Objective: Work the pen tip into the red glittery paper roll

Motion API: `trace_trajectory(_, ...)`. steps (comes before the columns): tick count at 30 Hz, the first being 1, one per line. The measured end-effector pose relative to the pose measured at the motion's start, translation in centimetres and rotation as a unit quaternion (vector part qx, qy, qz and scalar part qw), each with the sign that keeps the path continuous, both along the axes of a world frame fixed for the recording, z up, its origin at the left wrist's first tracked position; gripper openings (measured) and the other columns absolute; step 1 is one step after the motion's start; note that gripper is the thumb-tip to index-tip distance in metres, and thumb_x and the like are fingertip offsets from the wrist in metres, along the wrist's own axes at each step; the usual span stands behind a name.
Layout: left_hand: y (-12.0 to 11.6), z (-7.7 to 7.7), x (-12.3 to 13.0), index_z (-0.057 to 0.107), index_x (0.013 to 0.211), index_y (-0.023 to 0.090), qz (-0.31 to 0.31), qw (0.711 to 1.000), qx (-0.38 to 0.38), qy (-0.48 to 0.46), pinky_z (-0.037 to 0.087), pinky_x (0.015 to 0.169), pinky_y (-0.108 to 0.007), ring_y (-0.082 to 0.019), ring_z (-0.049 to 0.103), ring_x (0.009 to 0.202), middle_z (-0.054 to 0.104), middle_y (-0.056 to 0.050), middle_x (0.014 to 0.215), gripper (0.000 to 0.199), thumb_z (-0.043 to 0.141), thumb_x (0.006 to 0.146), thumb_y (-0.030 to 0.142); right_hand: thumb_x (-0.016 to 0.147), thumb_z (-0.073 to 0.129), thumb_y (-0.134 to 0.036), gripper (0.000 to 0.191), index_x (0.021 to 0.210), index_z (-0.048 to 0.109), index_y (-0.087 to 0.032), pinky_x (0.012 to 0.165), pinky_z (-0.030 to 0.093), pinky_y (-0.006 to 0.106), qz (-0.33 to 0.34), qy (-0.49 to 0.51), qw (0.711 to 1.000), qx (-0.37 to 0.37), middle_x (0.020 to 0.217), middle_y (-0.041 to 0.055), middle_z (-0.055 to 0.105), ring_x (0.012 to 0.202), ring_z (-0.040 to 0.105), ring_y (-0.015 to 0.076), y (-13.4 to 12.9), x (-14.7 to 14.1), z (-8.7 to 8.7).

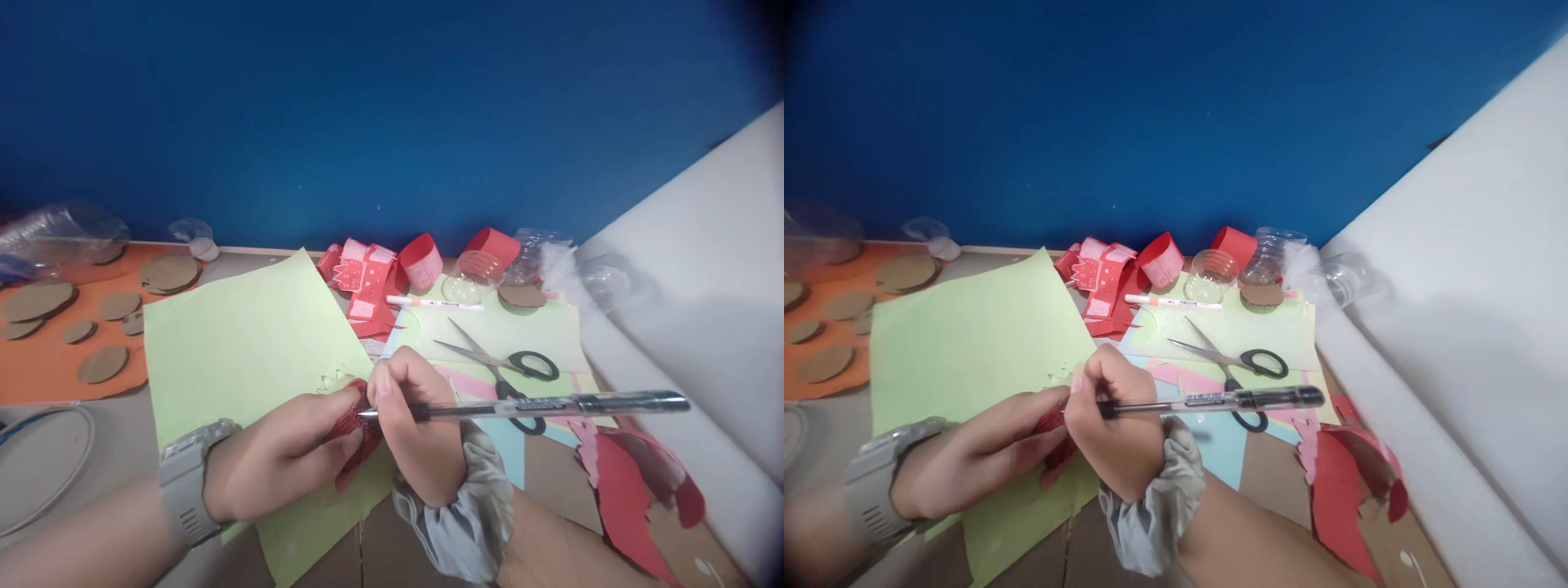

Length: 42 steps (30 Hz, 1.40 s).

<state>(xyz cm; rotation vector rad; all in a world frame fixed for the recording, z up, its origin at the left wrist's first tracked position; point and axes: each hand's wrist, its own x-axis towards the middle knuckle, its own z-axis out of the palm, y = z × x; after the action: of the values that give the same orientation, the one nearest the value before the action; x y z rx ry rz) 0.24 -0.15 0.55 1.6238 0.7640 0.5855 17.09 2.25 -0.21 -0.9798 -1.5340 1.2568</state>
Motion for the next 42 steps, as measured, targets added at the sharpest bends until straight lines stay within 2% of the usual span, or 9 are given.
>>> trace_trajectory(6,0.18,-0.11,-0.15,0.050,0.100,0.014,-0.018,1.000,0.011,-0.005,0.044,0.068,-0.024,-0.013,0.050,0.070,0.052,0.000,0.079,0.020,0.032,0.095,0.007,0.090,0.045,-0.019,0.025,0.068,0.033,-0.023,0.051,0.029,0.026,0.012,0.010,1.000,-0.023,0.059,-0.0059,0.036,0.054,0.032,0.0107,-0.01,-0.13,-0.25)
trace_trajectory(13,0.10,-0.10,-0.14,0.049,0.090,0.015,-0.017,1.000,0.011,-0.002,0.043,0.068,-0.024,-0.013,0.050,0.070,0.053,0.000,0.078,0.018,0.033,0.094,0.006,0.090,0.047,-0.019,0.025,0.067,0.035,-0.022,0.051,0.029,0.026,0.020,0.005,1.000,-0.015,0.058,-0.0064,0.034,0.053,0.032,0.0100,0.03,-0.06,-0.18)
trace_trajectory(28,-0.05,-0.07,-0.14,0.050,0.091,0.014,-0.011,1.000,0.006,0.017,0.044,0.068,-0.023,-0.013,0.051,0.069,0.054,0.000,0.077,0.019,0.032,0.098,0.010,0.088,0.048,-0.018,0.025,0.067,0.037,-0.022,0.052,0.028,0.025,0.015,-0.005,1.000,-0.025,0.059,-0.0064,0.034,0.054,0.032,0.0095,0.03,-0.05,-0.12)
trace_trajectory(35,0.22,-0.21,0.01,0.048,0.086,0.015,-0.005,1.000,0.007,0.017,0.043,0.068,-0.022,-0.012,0.050,0.069,0.054,0.000,0.076,0.020,0.033,0.099,0.012,0.089,0.048,-0.017,0.025,0.067,0.036,-0.022,0.053,0.029,0.026,0.017,0.009,0.999,-0.043,0.059,-0.0057,0.036,0.055,0.032,0.0110,0.07,-0.10,-0.18)
trace_trajectory(42,0.13,-0.23,-0.09,0.047,0.088,0.017,-0.011,1.000,0.002,0.020,0.044,0.068,-0.024,-0.014,0.051,0.068,0.055,-0.001,0.077,0.018,0.033,0.100,0.015,0.089,0.047,-0.026,0.029,0.064,0.034,-0.024,0.052,0.028,0.031,0.019,0.014,0.999,-0.044,0.058,-0.0029,0.033,0.054,0.030,0.0151,0.21,-0.27,0.14)
